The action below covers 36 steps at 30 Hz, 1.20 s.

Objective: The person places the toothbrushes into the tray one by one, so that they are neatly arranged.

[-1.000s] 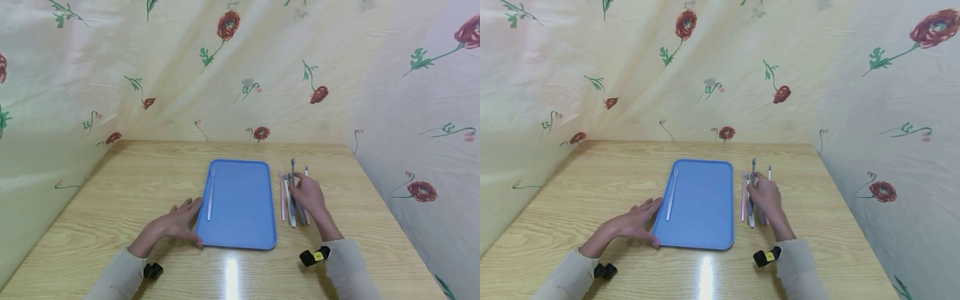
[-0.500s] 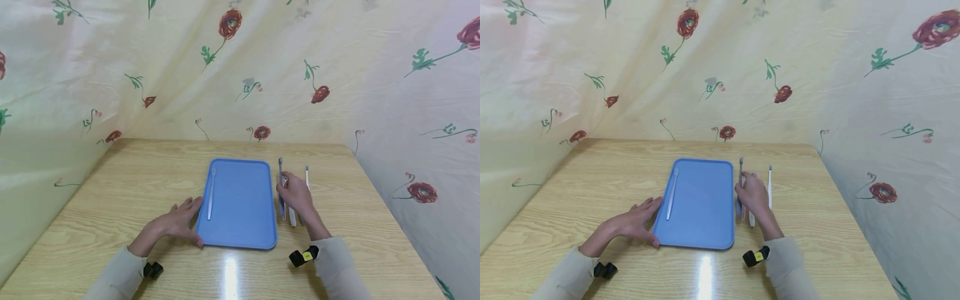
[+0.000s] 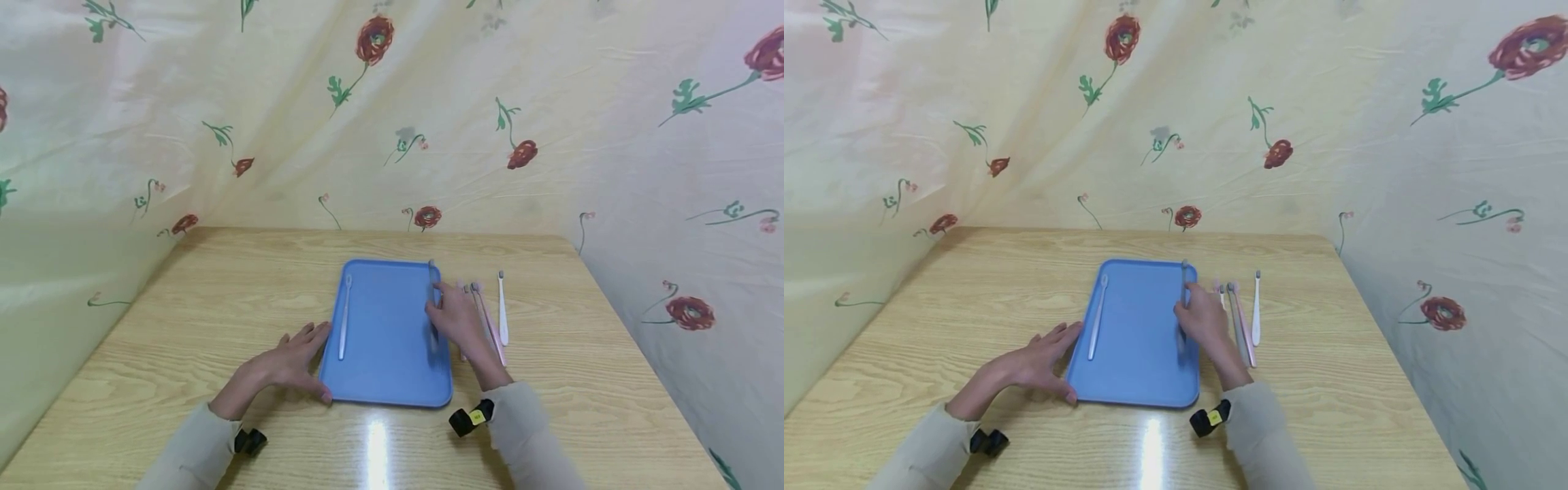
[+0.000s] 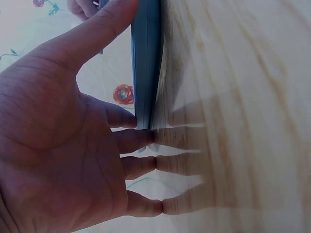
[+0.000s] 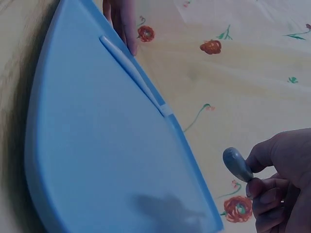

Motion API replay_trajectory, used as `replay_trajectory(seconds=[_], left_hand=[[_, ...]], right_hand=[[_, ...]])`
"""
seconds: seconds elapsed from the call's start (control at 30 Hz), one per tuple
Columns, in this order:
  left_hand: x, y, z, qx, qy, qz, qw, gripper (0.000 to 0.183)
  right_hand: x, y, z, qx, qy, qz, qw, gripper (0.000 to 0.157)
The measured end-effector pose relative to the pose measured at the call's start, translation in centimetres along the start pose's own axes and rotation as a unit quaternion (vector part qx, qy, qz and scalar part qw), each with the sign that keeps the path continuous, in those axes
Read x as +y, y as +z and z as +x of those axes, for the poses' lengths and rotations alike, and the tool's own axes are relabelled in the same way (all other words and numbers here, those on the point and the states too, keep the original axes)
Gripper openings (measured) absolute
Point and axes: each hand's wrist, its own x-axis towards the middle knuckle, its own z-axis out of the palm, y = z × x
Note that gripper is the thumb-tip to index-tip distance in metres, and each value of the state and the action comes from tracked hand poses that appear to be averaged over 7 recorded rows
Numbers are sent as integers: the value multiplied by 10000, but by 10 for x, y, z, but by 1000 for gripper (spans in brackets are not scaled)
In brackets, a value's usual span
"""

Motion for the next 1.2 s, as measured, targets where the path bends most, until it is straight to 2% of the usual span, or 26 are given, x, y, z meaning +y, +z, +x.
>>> replay_trajectory(seconds=[0.47, 0.73, 1.2], left_hand=[[0, 0, 0, 11, 10, 15, 10000, 133], [-1, 0, 1, -6, 14, 27, 10000, 134], [-4, 0, 2, -1, 32, 18, 10000, 134]], right_hand=[[-33, 39, 4, -185, -196, 101, 9996, 49], [-43, 53, 5, -328, -94, 195, 9992, 49], [-61, 74, 13, -543, -198, 20, 9983, 41]])
